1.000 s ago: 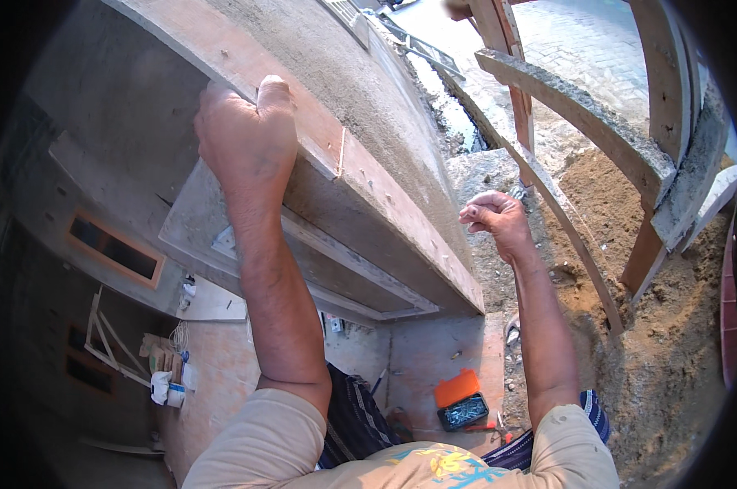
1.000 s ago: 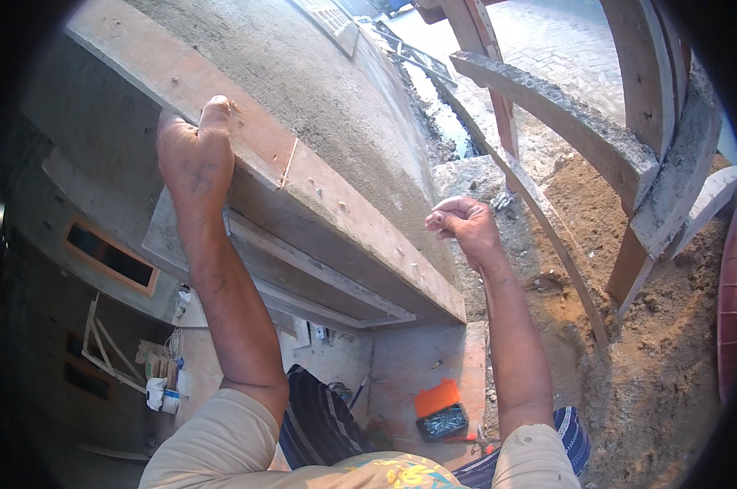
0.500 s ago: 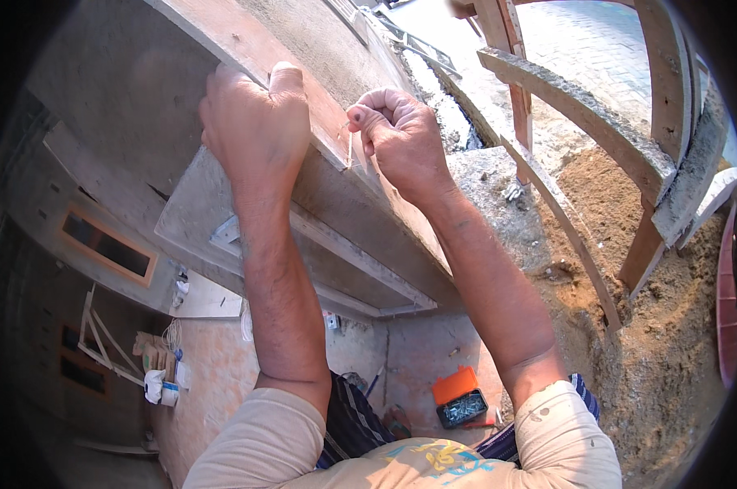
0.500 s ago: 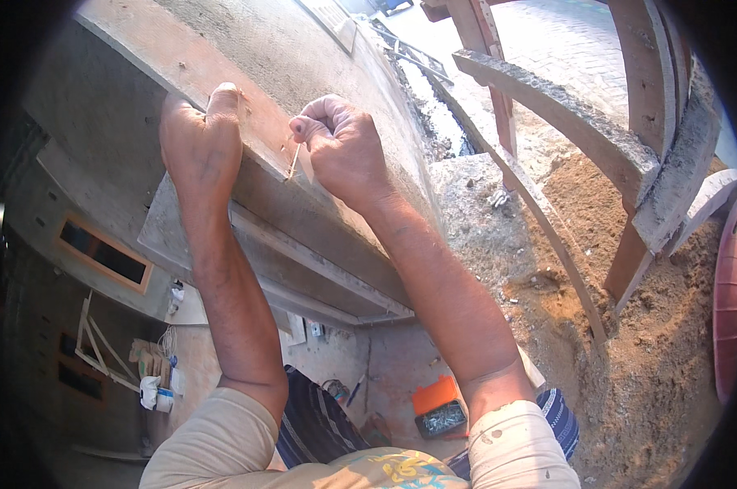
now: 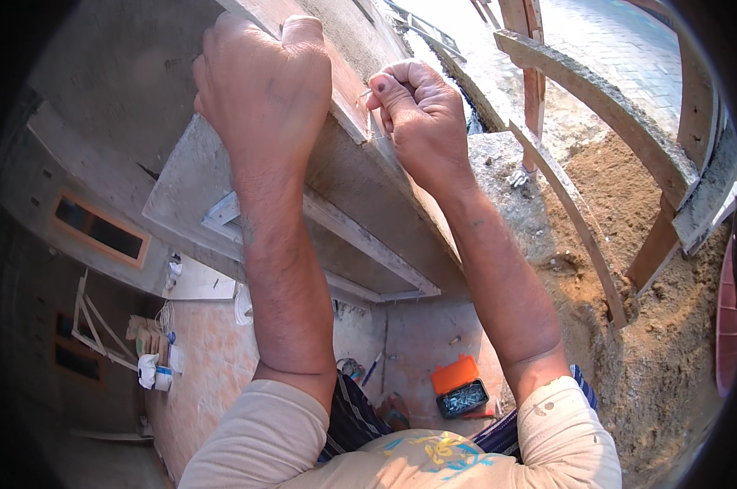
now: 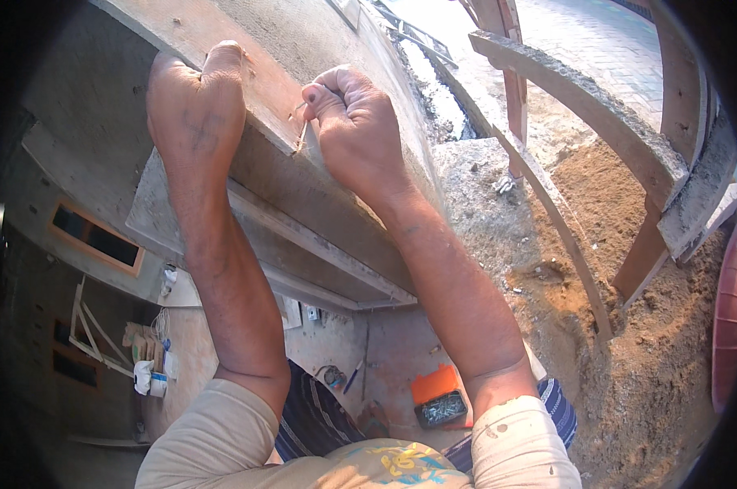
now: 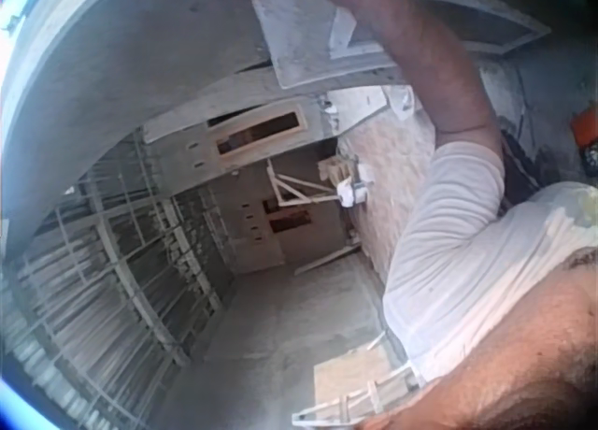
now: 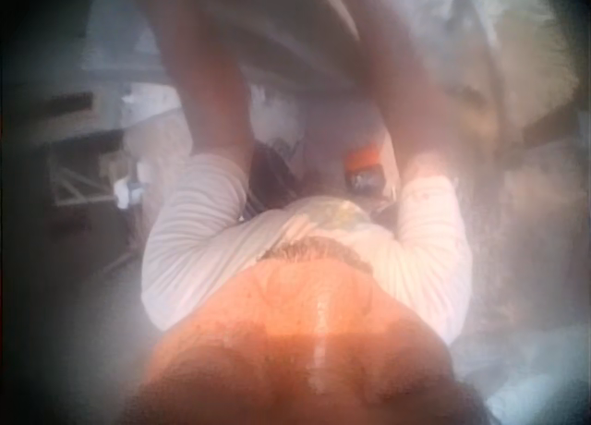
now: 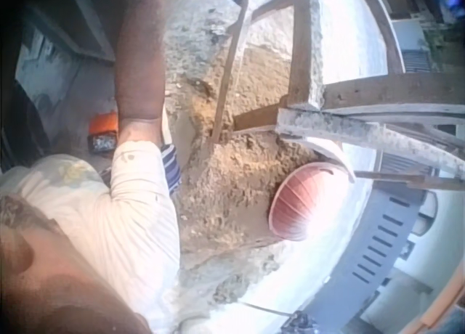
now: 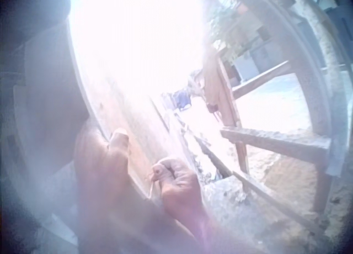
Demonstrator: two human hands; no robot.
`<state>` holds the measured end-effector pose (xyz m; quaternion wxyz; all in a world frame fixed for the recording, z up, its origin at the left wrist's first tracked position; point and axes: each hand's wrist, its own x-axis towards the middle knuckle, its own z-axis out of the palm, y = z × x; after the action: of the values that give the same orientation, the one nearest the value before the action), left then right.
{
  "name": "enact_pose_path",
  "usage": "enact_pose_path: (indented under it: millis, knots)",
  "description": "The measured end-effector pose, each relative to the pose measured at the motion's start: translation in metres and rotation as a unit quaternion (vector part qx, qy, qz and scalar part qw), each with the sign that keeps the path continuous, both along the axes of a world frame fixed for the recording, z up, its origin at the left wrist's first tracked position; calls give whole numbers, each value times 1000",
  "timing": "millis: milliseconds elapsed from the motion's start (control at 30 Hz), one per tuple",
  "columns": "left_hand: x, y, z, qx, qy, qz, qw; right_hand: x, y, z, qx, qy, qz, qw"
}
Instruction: The person hammers nails into wooden planks to secure a rectangular frame against a concrete pillar. They repeatedly position the wood, drive nails with a hammer, and use a spirit level to check alignment.
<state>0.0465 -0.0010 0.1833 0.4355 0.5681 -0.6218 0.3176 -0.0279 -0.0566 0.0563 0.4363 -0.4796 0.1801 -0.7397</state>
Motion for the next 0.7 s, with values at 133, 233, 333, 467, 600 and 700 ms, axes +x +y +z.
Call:
enact_pose_path:
  millis: [133, 233, 333, 467, 600, 700]
  knots:
    - [9, -2, -1, -12, -16, -16, 1000, 1, 1, -3, -30, 26, -55, 998]
    - [7, 3, 7, 32, -19, 5, 999, -3, -5, -1, -78, 81, -81, 990]
    - [-20, 15, -9, -98, 19, -82, 992, -3, -7, 1, -82, 90, -70, 990]
    - [-20, 16, -9, -83, -16, -20, 996, -5, -9, 0, -88, 83, -49, 991]
    - [8, 16, 15, 10, 175, -131, 976, -12, -8, 2, -85, 126, -53, 987]
    - [-14, 16, 4, -27, 92, -24, 995, -12, -12, 4, -90, 156, -33, 983]
